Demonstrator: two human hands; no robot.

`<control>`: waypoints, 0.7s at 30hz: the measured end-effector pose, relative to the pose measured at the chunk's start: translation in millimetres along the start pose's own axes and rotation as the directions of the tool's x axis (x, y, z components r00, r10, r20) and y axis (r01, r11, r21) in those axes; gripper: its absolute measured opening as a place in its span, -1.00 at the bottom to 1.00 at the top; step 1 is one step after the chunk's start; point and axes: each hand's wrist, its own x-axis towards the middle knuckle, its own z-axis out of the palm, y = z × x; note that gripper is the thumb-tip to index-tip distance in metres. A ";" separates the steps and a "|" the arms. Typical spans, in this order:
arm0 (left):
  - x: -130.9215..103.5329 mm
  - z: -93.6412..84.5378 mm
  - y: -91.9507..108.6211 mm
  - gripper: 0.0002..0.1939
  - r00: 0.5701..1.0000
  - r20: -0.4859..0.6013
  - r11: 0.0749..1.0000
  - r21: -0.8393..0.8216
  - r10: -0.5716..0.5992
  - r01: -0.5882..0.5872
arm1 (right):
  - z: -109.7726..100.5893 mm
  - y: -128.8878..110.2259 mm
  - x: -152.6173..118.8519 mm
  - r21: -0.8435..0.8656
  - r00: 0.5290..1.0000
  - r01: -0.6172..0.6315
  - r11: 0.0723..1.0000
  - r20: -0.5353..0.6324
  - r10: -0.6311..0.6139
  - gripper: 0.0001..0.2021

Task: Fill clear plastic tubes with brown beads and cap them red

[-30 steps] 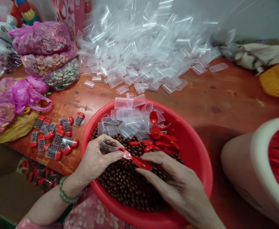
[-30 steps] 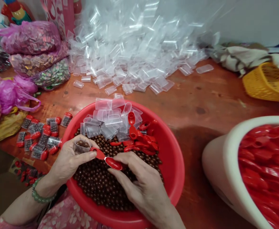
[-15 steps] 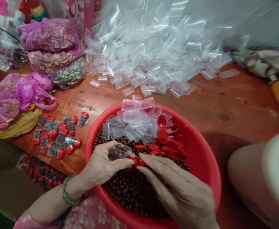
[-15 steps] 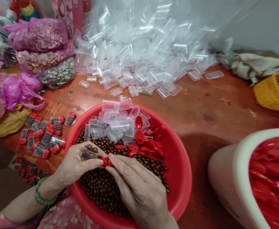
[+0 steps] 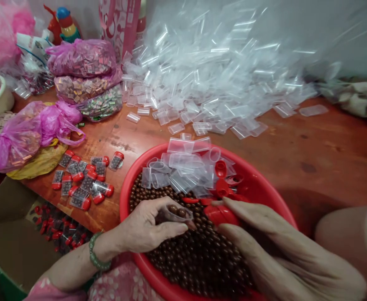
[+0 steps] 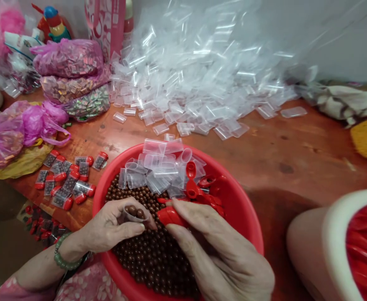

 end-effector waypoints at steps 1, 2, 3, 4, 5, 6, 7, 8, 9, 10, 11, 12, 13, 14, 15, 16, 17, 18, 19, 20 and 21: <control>-0.3 0.8 -1.0 -0.83 0.999 0.033 1.000 -0.005 -0.006 0.006 | -0.1 -4.0 2.1 0.010 0.999 0.012 1.000 -0.031 -0.012 -0.66; -0.5 1.6 -2.4 -0.82 0.998 0.063 1.000 -0.008 -0.008 0.009 | 0.6 -7.9 4.7 0.018 0.998 0.044 0.999 -0.044 -0.043 -0.66; -0.5 2.1 -4.0 -0.82 0.996 0.089 1.000 -0.005 -0.005 0.006 | 2.1 -11.2 7.7 0.026 0.996 0.086 0.996 -0.031 -0.085 -0.66; -0.3 2.3 -5.7 -0.82 0.994 0.111 1.000 0.003 0.003 -0.003 | 3.8 -13.6 11.0 0.036 0.992 0.127 0.991 0.008 -0.128 -0.66; -0.1 2.3 -7.2 -0.84 0.992 0.129 1.000 0.016 0.015 -0.017 | 5.6 -15.0 14.4 0.047 0.984 0.172 0.984 0.050 -0.174 -0.65; 0.1 2.0 -8.3 -0.86 0.989 0.145 0.999 0.027 0.028 -0.033 | 7.2 -15.5 17.6 0.060 0.971 0.218 0.974 0.090 -0.222 -0.65; 0.3 1.5 -8.8 -0.89 0.987 0.156 0.998 0.039 0.038 -0.044 | 8.4 -15.4 20.5 0.068 0.956 0.261 0.963 0.123 -0.267 -0.65; 0.3 0.8 -9.0 -0.91 0.986 0.163 0.997 0.050 0.042 -0.050 | 9.0 -14.9 22.9 0.068 0.943 0.293 0.954 0.146 -0.300 -0.65; 0.1 0.0 -8.7 -0.93 0.985 0.166 0.997 0.061 0.040 -0.051 | 9.0 -14.2 24.8 0.058 0.934 0.309 0.949 0.167 -0.315 -0.66; -0.1 -0.9 -8.2 -0.93 0.985 0.168 0.997 0.067 0.034 -0.046 | 8.2 -13.5 26.1 0.039 0.928 0.323 0.946 0.182 -0.324 -0.67; -0.4 -1.7 -7.7 -0.92 0.986 0.163 0.997 0.068 0.026 -0.037 | 6.5 -13.0 27.1 0.014 0.924 0.334 0.943 0.194 -0.330 -0.69; -0.8 -2.6 -7.2 -0.92 0.988 0.151 0.997 0.069 0.019 -0.029 | 4.0 -12.6 27.8 -0.015 0.919 0.345 0.939 0.207 -0.334 -0.72; -1.1 -3.4 -6.9 -0.90 0.991 0.136 0.997 0.071 0.013 -0.023 | 0.9 -12.4 28.4 -0.044 0.914 0.356 0.933 0.226 -0.338 -0.75; -1.3 -4.2 -6.8 -0.89 0.993 0.122 0.997 0.080 0.010 -0.020 | -2.8 -12.3 29.0 -0.068 0.905 0.371 0.926 0.250 -0.344 -0.78; -1.4 -4.8 -6.8 -0.89 0.994 0.113 0.995 0.099 0.008 -0.019 | -6.7 -12.2 29.7 -0.087 0.895 0.386 0.918 0.277 -0.350 -0.79; -1.4 -5.4 -6.9 -0.89 0.994 0.111 0.992 0.124 0.005 -0.019 | -10.6 -12.1 30.5 -0.100 0.886 0.398 0.912 0.298 -0.354 -0.80; -1.3 -5.8 -7.1 -0.89 0.993 0.115 0.989 0.144 0.000 -0.016 | -14.1 -12.0 31.4 -0.109 0.881 0.401 0.910 0.319 -0.350 -0.80; -1.1 -6.2 -7.3 -0.89 0.993 0.121 0.988 0.153 -0.005 -0.013 | -16.8 -11.9 32.4 -0.116 0.879 0.397 0.911 0.334 -0.340 -0.79; -0.8 -6.5 -7.5 -0.90 0.992 0.123 0.988 0.152 -0.009 -0.010 | -18.7 -11.8 33.4 -0.120 0.881 0.387 0.914 0.342 -0.327 -0.78; -0.5 -6.8 -7.7 -0.89 0.993 0.119 0.989 0.145 -0.010 -0.008 | -19.5 -11.8 34.4 -0.126 0.885 0.374 0.919 0.344 -0.313 -0.77; -0.2 -7.1 -7.8 -0.89 0.993 0.113 0.991 0.137 -0.011 -0.005 | -19.3 -11.8 35.4 -0.131 0.891 0.362 0.923 0.339 -0.301 -0.77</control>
